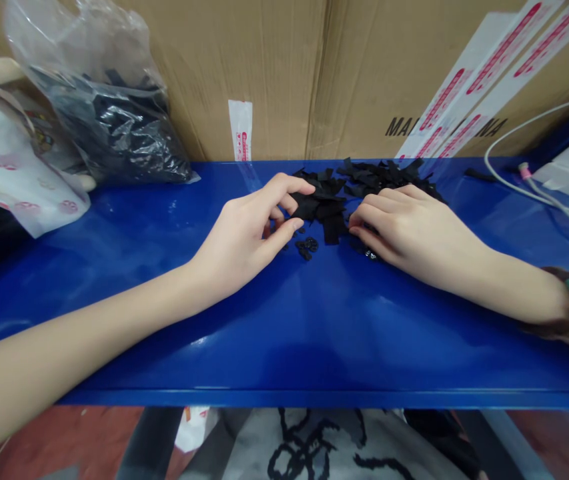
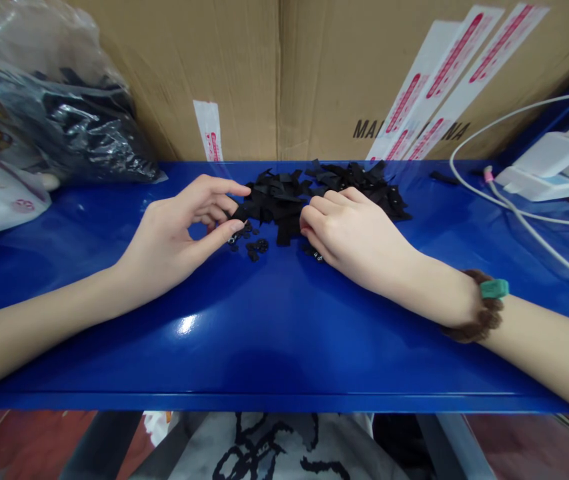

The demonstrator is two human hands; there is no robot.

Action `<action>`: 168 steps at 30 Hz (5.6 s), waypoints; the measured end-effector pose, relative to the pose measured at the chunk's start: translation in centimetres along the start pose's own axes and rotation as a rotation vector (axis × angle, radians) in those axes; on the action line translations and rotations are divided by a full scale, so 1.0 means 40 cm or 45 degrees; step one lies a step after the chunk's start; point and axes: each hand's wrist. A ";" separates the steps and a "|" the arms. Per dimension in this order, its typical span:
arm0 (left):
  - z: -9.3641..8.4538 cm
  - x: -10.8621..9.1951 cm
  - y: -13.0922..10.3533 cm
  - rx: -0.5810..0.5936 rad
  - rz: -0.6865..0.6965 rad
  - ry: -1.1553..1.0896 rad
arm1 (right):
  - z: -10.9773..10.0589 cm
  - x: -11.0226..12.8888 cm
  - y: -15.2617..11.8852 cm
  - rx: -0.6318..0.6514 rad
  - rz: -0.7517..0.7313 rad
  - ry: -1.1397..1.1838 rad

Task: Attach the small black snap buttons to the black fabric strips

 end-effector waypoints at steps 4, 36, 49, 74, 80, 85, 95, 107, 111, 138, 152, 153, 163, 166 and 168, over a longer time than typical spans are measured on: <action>0.003 0.002 -0.002 -0.004 -0.010 -0.023 | -0.003 0.001 -0.001 -0.003 0.002 0.029; -0.003 -0.049 -0.007 0.179 0.170 -0.231 | -0.018 0.022 -0.006 -0.480 -0.373 0.354; -0.001 -0.030 -0.013 0.156 0.314 0.013 | -0.022 0.033 -0.011 -0.511 -0.387 0.457; 0.010 -0.024 -0.012 0.215 0.288 0.021 | -0.023 0.033 -0.013 -0.502 -0.391 0.438; 0.007 -0.023 -0.011 0.243 0.286 0.005 | -0.023 0.032 -0.013 -0.510 -0.407 0.412; 0.008 -0.023 -0.010 0.269 0.283 -0.023 | -0.021 0.035 -0.012 -0.513 -0.425 0.387; 0.010 -0.027 -0.015 0.271 0.246 -0.031 | -0.018 0.036 -0.011 -0.428 -0.465 0.497; 0.004 -0.032 -0.011 0.286 0.164 -0.086 | -0.018 0.037 -0.009 -0.452 -0.459 0.445; 0.004 -0.031 -0.008 0.316 0.158 -0.169 | -0.020 0.037 -0.008 -0.430 -0.473 0.450; 0.010 -0.030 -0.009 0.341 0.177 -0.142 | -0.020 0.040 -0.002 -0.324 -0.435 0.464; 0.013 -0.025 -0.012 0.468 0.265 -0.075 | -0.016 0.041 -0.002 -0.331 -0.503 0.441; 0.013 -0.024 -0.012 0.453 0.272 -0.071 | -0.017 0.041 -0.003 -0.340 -0.497 0.448; 0.015 -0.011 -0.013 0.193 0.347 -0.060 | -0.025 0.035 -0.016 -0.543 -0.463 0.500; 0.021 -0.007 -0.013 0.124 0.368 -0.012 | -0.020 0.031 -0.017 -0.544 -0.439 0.511; 0.023 -0.008 -0.013 0.099 0.361 0.007 | -0.017 0.030 -0.017 -0.543 -0.430 0.515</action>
Point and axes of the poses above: each hand's wrist, its own y-axis towards the middle knuckle, its own z-axis out of the palm, x = y × z, and after that the axes turned 5 degrees about z, right-handed
